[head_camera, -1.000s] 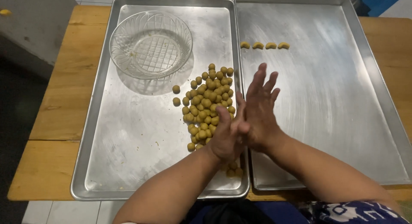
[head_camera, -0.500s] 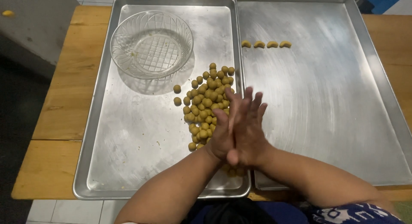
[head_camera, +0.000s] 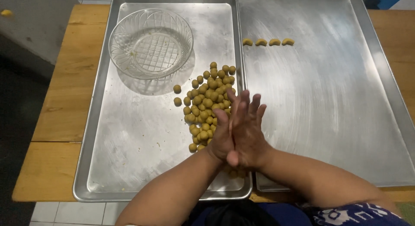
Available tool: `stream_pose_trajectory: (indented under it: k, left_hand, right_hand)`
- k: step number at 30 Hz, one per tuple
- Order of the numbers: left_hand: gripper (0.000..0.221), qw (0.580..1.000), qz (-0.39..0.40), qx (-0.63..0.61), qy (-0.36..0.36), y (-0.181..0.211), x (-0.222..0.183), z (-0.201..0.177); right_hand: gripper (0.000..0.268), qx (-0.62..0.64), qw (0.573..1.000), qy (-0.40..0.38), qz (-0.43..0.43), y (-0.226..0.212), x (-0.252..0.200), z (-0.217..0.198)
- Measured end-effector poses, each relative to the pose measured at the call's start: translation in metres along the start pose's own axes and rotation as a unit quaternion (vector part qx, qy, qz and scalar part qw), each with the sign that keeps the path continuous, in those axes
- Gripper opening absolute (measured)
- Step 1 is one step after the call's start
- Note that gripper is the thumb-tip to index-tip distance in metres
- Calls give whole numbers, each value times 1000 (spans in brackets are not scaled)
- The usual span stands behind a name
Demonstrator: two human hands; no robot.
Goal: Shaping small pre-portioned dough balls into crescent shapes by rolling them between palms and placing them on a baking sheet.
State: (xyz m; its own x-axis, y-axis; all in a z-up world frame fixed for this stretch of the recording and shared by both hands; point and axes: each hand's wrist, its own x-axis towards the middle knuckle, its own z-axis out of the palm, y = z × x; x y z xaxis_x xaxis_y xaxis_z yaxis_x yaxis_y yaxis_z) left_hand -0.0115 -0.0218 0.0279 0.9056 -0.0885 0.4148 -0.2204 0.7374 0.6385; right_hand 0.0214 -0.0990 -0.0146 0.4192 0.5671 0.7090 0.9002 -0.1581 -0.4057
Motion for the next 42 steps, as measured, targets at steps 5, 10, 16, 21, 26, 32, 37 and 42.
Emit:
stream_pose_trajectory:
  k: [5,10,16,21,26,32,37,42]
  left_hand:
    - [81,998,-6,-51,27,-31,-2,-20]
    - [88,995,21,-91,16,-10,4,-12]
    - [90,995,-19,-93,19,1,2,2]
    - [80,993,-16,-109,39,-16,0,-12]
    - [117,993,14,-112,-18,-44,-4,-46]
    - [110,945,-144,-281,85,-10,-9,-30]
    - [114,930,-167,-309,110,-27,-7,-59]
    - [111,927,-143,-317,140,-29,-6,-62]
  right_hand:
    - [109,12,965,-28,261,13,29,-31]
    - [115,27,995,-22,90,-2,6,-8]
    - [108,8,983,-27,183,14,24,-29]
    - [108,1,980,-21,199,-5,21,-21]
    - [108,3,998,-21,59,18,-1,5]
    - [123,-52,960,-85,263,19,30,-43]
    - [98,69,966,-21,247,24,31,-80]
    - [54,16,986,8,165,-4,26,-79]
